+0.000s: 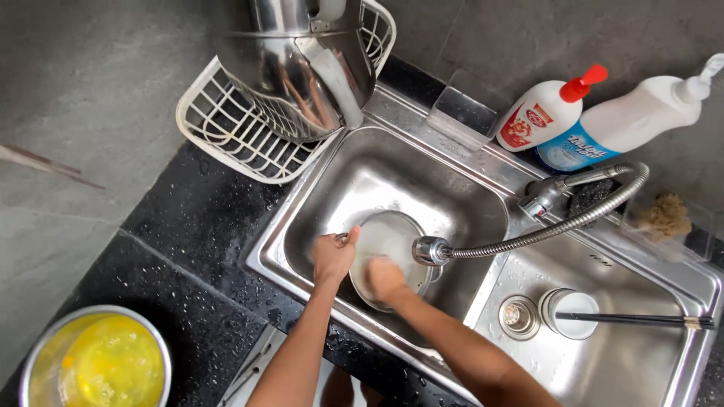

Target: Washing a metal pot and a whisk in a kitchen sink.

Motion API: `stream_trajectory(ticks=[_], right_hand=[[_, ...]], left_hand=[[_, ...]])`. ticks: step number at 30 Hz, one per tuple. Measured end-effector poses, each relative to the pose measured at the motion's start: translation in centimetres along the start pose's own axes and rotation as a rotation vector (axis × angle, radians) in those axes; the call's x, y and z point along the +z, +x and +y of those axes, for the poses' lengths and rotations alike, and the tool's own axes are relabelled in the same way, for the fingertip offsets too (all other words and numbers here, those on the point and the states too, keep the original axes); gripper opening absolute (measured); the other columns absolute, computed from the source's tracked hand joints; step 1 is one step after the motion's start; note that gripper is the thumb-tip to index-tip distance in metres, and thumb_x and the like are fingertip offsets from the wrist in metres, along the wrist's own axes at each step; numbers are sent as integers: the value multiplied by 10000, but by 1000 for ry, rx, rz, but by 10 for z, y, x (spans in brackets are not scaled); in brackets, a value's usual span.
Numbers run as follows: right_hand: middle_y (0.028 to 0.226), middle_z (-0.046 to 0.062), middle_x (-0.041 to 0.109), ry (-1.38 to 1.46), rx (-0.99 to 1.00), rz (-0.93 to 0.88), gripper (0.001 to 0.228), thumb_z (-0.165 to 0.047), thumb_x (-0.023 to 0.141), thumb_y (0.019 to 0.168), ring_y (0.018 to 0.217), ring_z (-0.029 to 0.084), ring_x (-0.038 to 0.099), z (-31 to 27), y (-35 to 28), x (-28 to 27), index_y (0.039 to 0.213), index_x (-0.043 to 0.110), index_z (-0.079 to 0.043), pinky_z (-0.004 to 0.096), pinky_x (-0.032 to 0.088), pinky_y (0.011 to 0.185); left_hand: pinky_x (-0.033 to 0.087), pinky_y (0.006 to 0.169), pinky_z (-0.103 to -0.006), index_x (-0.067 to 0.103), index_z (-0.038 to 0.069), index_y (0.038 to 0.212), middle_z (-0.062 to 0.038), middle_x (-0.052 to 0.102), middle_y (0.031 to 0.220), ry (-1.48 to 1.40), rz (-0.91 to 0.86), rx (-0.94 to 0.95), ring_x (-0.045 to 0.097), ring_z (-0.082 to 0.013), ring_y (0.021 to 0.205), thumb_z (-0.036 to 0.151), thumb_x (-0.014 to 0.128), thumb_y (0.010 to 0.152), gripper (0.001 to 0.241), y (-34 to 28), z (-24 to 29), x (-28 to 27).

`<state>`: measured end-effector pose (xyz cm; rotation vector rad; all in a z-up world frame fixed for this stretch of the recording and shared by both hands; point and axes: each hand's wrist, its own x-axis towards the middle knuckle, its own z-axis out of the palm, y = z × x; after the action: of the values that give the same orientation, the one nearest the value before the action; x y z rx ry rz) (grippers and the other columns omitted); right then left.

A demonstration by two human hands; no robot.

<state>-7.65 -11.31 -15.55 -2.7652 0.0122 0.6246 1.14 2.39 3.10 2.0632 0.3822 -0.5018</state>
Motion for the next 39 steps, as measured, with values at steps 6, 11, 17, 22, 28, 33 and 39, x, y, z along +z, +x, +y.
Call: stream_trajectory(ticks=[6,11,17,22,28,33,39], right_hand=[[1056,255,673,166,6,389,146,-67,622,845,948,385,665,74,126,148,960,697,-17,486,547,829],[1118,197,732,158,104,-114,150,-163,598,920,1063,335,693,-17,-15,-64,957,731,-105,426,544,990],[1024,233,689,184,-165,382,209,-135,679,855,944,386,660,57,37,50,1022,704,-10,479,541,834],[1100,106,746,292,-24,77,135,-165,657,866,1094,287,691,-22,-26,-62,959,749,-132,399,566,966],[1059,176,694,128,-83,277,234,-138,681,876,951,344,687,19,12,-2,1086,712,-40,455,553,822],[946,142,769,400,-23,163,122,-57,702,780,923,335,723,-44,-31,-66,834,797,-112,431,581,855],[983,129,763,332,145,-58,200,-73,668,786,947,311,737,30,-3,-12,911,811,-138,421,576,889]], left_hand=[[493,581,-425,621,-43,610,-139,660,576,-19,23,-19,587,-199,533,430,810,833,556,12,-17,5],[478,578,-423,611,-21,605,-149,636,563,-19,-8,25,571,-212,516,432,787,854,546,5,-5,2],[466,568,-413,613,-16,604,-149,616,548,-5,-9,7,549,-206,511,437,772,874,551,8,-7,5],[460,555,-417,617,-26,604,-129,622,540,-5,-20,42,543,-198,501,434,770,864,550,3,-3,-1],[457,565,-418,625,-29,617,-125,604,549,-14,-11,42,508,-190,522,435,784,861,548,12,-15,7],[483,599,-425,619,-54,631,-124,632,566,5,10,-12,563,-218,534,452,802,840,577,14,-16,7],[493,636,-427,627,-68,609,-154,612,571,77,-21,-37,549,-245,543,482,796,857,626,14,-12,3]])
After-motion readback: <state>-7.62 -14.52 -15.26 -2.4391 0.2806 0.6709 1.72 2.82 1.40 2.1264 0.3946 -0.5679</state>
